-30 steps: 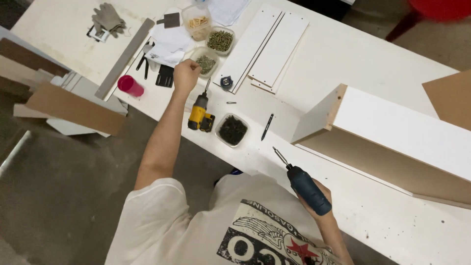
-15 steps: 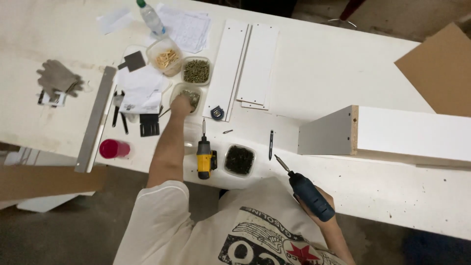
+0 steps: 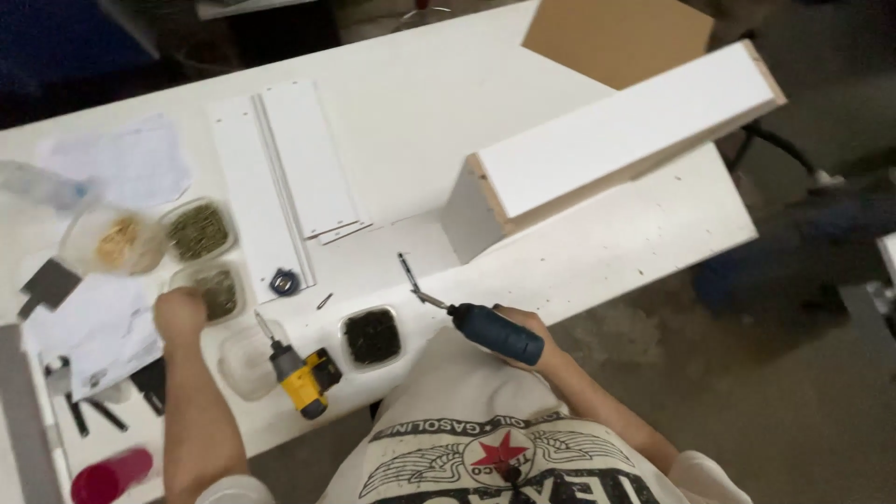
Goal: Assembling a wooden drawer by screwing the sides together and installing the drawer bottom.
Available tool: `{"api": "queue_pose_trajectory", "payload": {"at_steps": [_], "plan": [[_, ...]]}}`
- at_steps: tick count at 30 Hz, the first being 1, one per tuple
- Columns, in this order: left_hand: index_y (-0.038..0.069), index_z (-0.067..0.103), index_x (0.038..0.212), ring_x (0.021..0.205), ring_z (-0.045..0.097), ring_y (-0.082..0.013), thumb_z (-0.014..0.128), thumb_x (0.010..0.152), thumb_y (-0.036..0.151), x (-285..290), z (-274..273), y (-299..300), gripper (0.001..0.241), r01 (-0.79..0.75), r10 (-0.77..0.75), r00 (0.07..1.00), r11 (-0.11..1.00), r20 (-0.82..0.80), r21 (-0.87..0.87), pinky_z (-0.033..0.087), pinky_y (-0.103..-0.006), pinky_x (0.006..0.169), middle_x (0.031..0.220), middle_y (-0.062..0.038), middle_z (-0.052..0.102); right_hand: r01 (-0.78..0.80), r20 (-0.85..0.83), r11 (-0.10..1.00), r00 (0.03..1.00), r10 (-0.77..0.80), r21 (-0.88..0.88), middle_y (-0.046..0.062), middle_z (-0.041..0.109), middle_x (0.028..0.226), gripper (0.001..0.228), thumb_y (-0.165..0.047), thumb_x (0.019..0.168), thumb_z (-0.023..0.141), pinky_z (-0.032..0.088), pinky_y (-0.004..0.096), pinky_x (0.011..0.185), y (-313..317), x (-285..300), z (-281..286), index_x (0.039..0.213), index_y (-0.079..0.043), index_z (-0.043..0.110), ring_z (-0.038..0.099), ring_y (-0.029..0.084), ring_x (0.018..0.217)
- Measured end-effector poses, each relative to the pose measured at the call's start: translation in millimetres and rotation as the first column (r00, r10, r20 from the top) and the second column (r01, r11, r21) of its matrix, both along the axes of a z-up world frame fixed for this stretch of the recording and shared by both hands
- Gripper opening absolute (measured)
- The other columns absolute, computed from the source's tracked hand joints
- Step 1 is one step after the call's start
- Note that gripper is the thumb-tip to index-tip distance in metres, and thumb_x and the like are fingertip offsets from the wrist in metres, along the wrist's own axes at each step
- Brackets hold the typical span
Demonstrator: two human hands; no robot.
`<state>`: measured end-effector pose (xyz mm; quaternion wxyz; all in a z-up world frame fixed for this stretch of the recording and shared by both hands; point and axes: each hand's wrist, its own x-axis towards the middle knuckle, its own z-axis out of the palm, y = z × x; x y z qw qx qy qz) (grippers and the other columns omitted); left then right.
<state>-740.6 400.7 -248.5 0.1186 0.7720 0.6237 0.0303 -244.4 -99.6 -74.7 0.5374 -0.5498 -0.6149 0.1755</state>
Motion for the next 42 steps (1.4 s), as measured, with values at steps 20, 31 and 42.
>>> {"api": "queue_pose_trajectory", "payload": {"at_steps": [20,31,42], "plan": [[-0.014,0.066,0.106,0.082,0.077,-0.0328,0.071,0.088,-0.008,458,371,-351,0.02,0.669,0.168,0.287,0.67,0.943,-0.323,0.067,-0.0427,0.075,0.087,-0.026,0.07,0.445,-0.147,0.895,0.885,-0.442,-0.013,0.015,0.081,0.094,0.03,-0.019,0.074,0.091,0.063,0.032,0.079,-117,104,97,0.098,-0.004,0.079,0.078,0.025,0.086],[0.002,0.071,0.112,0.09,0.078,-0.0238,0.065,0.099,0.005,658,315,-472,0.014,0.86,0.781,0.068,0.27,0.621,-0.433,0.067,-0.0339,0.083,0.098,-0.016,0.077,0.452,-0.056,0.892,0.892,-0.45,0.033,0.016,0.079,0.095,0.028,-0.013,0.076,0.088,0.063,0.035,0.081,-219,260,86,0.1,-0.002,0.078,0.077,0.028,0.09],[0.001,0.072,0.111,0.095,0.078,-0.0282,0.071,0.094,0.001,697,341,-490,0.018,0.809,0.674,0.068,0.394,0.735,-0.436,0.066,-0.0371,0.084,0.104,-0.021,0.078,0.555,0.018,0.829,0.83,-0.557,0.066,0.018,0.078,0.096,0.026,-0.009,0.078,0.086,0.062,0.037,0.082,-223,305,75,0.102,-0.001,0.077,0.076,0.031,0.092]]}}
